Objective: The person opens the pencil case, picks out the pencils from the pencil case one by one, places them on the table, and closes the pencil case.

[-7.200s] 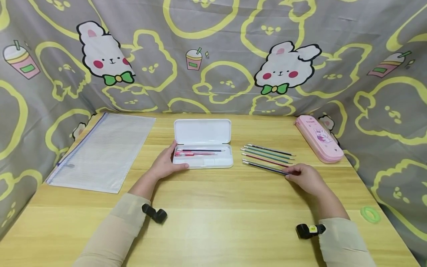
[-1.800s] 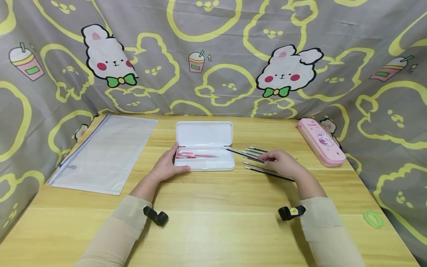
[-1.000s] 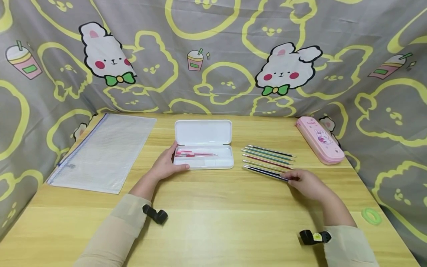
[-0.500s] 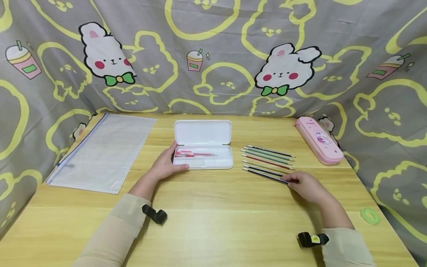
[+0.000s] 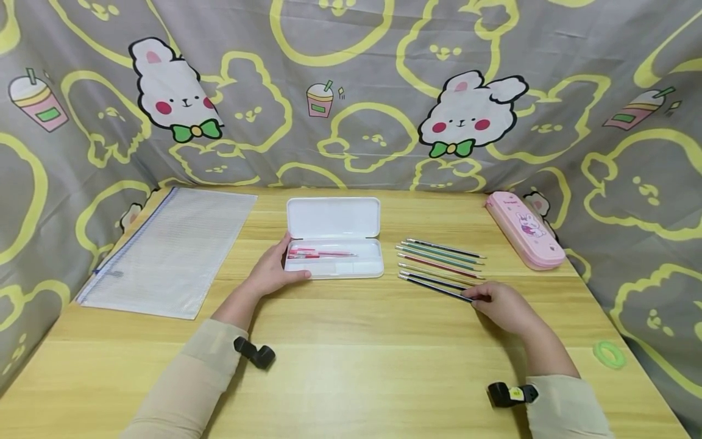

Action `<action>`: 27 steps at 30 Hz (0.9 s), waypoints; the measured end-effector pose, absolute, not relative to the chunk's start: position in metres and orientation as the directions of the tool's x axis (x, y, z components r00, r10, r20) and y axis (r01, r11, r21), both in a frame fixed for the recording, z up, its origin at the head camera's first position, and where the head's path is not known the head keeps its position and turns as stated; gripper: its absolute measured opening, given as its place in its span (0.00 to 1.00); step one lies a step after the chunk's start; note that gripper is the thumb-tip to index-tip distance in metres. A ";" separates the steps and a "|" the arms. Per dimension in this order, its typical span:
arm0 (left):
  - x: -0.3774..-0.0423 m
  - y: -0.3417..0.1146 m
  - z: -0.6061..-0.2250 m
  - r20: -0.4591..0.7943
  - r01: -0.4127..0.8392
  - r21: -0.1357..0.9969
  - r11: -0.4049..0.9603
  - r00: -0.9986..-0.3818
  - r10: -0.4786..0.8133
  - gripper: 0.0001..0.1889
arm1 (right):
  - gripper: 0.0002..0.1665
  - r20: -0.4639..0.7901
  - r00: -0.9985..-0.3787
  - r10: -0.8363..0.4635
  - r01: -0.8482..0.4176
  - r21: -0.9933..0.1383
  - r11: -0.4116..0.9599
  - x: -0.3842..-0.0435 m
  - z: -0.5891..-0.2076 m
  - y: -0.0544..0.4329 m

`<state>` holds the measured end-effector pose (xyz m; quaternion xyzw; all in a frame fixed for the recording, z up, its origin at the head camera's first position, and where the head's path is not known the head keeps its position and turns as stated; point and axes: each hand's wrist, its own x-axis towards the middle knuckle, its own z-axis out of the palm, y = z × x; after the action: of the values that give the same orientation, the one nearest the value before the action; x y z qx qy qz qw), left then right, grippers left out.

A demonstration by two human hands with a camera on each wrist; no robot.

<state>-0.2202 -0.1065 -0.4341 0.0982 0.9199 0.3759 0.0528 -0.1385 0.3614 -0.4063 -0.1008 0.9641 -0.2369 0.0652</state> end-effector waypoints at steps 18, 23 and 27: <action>-0.217 -0.107 -0.432 -0.035 0.125 0.710 0.694 -0.977 0.212 0.62 | 0.16 0.008 -0.975 -0.220 -0.190 -0.533 0.824 -0.174 -0.379 0.331; -0.217 -0.107 -0.432 -0.036 0.124 0.715 0.688 -0.976 0.213 0.62 | 0.19 -0.004 -0.978 -0.209 -0.168 -0.580 0.797 -0.195 -0.376 0.310; -0.218 -0.106 -0.433 -0.031 0.125 0.719 0.684 -0.977 0.212 0.62 | 0.21 -0.016 -0.980 -0.199 -0.147 -0.616 0.774 -0.211 -0.373 0.290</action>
<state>-0.2178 -0.1057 -0.4326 0.0921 0.9158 0.3869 0.0559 -0.2109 0.2901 -0.3733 -0.0917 0.9409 -0.3236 0.0402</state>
